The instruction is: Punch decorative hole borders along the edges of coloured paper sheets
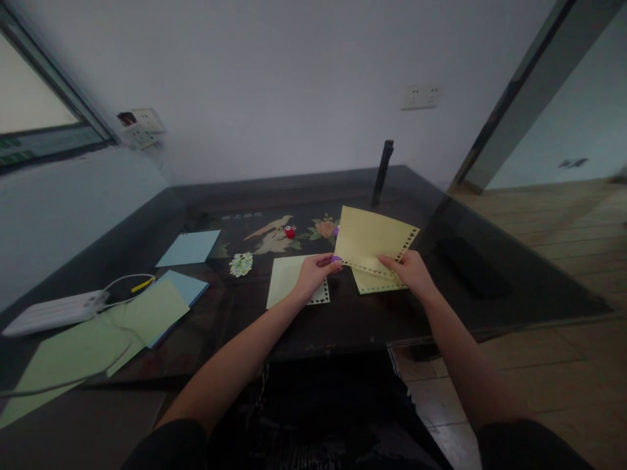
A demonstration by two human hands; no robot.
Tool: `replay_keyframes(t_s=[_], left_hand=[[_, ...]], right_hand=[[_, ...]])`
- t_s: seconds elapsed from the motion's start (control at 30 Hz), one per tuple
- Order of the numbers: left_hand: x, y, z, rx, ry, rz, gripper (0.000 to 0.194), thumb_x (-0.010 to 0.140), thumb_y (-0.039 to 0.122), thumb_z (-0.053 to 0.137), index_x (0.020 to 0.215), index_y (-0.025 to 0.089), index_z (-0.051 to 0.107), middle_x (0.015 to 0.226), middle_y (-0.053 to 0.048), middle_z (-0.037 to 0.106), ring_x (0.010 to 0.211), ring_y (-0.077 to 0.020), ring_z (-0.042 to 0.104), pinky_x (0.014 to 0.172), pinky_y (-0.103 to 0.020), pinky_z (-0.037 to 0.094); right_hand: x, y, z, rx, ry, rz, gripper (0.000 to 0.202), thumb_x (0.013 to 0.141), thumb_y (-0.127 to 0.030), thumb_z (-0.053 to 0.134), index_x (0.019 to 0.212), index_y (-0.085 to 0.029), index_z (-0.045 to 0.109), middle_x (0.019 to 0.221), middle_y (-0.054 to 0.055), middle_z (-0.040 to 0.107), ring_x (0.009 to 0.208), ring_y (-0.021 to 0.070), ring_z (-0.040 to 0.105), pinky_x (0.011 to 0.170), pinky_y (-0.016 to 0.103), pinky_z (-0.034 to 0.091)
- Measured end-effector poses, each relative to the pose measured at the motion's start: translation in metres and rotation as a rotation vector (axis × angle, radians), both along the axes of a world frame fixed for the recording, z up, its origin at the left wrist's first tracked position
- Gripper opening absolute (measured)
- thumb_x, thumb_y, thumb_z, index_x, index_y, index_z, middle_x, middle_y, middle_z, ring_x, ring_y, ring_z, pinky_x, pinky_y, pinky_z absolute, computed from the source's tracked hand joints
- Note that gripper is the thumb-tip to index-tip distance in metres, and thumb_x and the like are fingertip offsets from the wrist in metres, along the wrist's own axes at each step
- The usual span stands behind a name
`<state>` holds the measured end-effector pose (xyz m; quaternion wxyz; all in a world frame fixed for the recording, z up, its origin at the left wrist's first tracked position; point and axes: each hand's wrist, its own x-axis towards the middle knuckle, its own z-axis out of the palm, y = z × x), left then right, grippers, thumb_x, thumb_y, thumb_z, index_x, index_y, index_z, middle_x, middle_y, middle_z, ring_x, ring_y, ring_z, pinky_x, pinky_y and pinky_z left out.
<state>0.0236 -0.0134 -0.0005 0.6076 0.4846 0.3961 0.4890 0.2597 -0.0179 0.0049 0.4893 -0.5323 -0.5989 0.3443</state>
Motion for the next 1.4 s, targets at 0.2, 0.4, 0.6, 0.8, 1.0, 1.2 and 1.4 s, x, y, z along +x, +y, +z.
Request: replay_keyframes(t_s=[0.2,0.4,0.6,0.8,1.0,1.2,1.4], left_hand=[[0.000,-0.004,0.006,-0.035,0.084,-0.032,0.020,0.071,0.025,0.072,0.085,0.011,0.069,0.081,-0.008,0.071,0.071,-0.0132,0.065,0.078,-0.032,0.052],[-0.003,-0.004,0.012,-0.059,0.127,-0.059,0.026,0.075,0.032,0.069,0.087,0.009,0.066,0.077,-0.009,0.070,0.067,-0.0129,0.065,0.069,-0.028,0.052],[-0.008,0.003,0.008,-0.062,0.161,-0.032,0.031,0.078,0.032,0.067,0.099,0.011,0.057,0.075,-0.008,0.070,0.057,-0.0117,0.063,0.058,-0.025,0.050],[-0.014,0.012,0.003,-0.055,0.255,0.000,0.019,0.083,0.033,0.057,0.089,0.016,0.055,0.066,-0.004,0.068,0.050,-0.0104,0.059,0.050,-0.022,0.044],[-0.017,0.011,0.007,-0.027,0.224,-0.017,0.021,0.085,0.030,0.045,0.085,0.016,0.060,0.071,-0.006,0.068,0.050,-0.0086,0.052,0.048,-0.020,0.038],[-0.023,0.016,0.006,-0.126,0.015,-0.075,0.022,0.082,0.023,0.046,0.090,0.014,0.064,0.086,-0.009,0.069,0.059,-0.0092,0.054,0.055,-0.021,0.043],[-0.028,0.017,0.007,-0.197,-0.103,-0.118,0.025,0.084,0.026,0.050,0.100,0.015,0.064,0.080,-0.006,0.065,0.060,-0.0093,0.058,0.060,-0.022,0.047]], right_hand=[[0.000,0.000,-0.001,-0.024,0.006,0.002,0.032,0.066,-0.035,0.071,0.090,-0.014,0.072,0.096,0.012,0.072,0.087,0.0298,0.069,0.078,0.045,0.055],[-0.001,0.001,-0.001,-0.037,0.026,-0.010,0.030,0.065,-0.033,0.072,0.087,-0.014,0.072,0.094,0.011,0.073,0.087,0.0300,0.069,0.080,0.046,0.054],[0.001,0.003,-0.005,-0.054,0.067,-0.033,0.030,0.065,-0.033,0.073,0.088,-0.014,0.072,0.095,0.012,0.072,0.086,0.0302,0.069,0.078,0.046,0.055],[0.004,0.005,-0.008,-0.032,0.066,-0.064,0.032,0.065,-0.033,0.072,0.090,-0.013,0.072,0.097,0.012,0.072,0.088,0.0301,0.068,0.080,0.046,0.054],[0.005,0.005,-0.010,-0.033,0.064,-0.067,0.033,0.067,-0.034,0.070,0.092,-0.013,0.071,0.100,0.014,0.071,0.090,0.0309,0.068,0.080,0.046,0.054],[0.006,0.004,-0.006,-0.017,0.066,-0.104,0.034,0.066,-0.034,0.071,0.092,-0.012,0.071,0.099,0.014,0.071,0.092,0.0315,0.067,0.083,0.047,0.053],[0.008,0.005,-0.008,-0.011,0.056,-0.128,0.034,0.066,-0.034,0.071,0.091,-0.011,0.071,0.099,0.014,0.071,0.091,0.0320,0.068,0.081,0.047,0.053]])
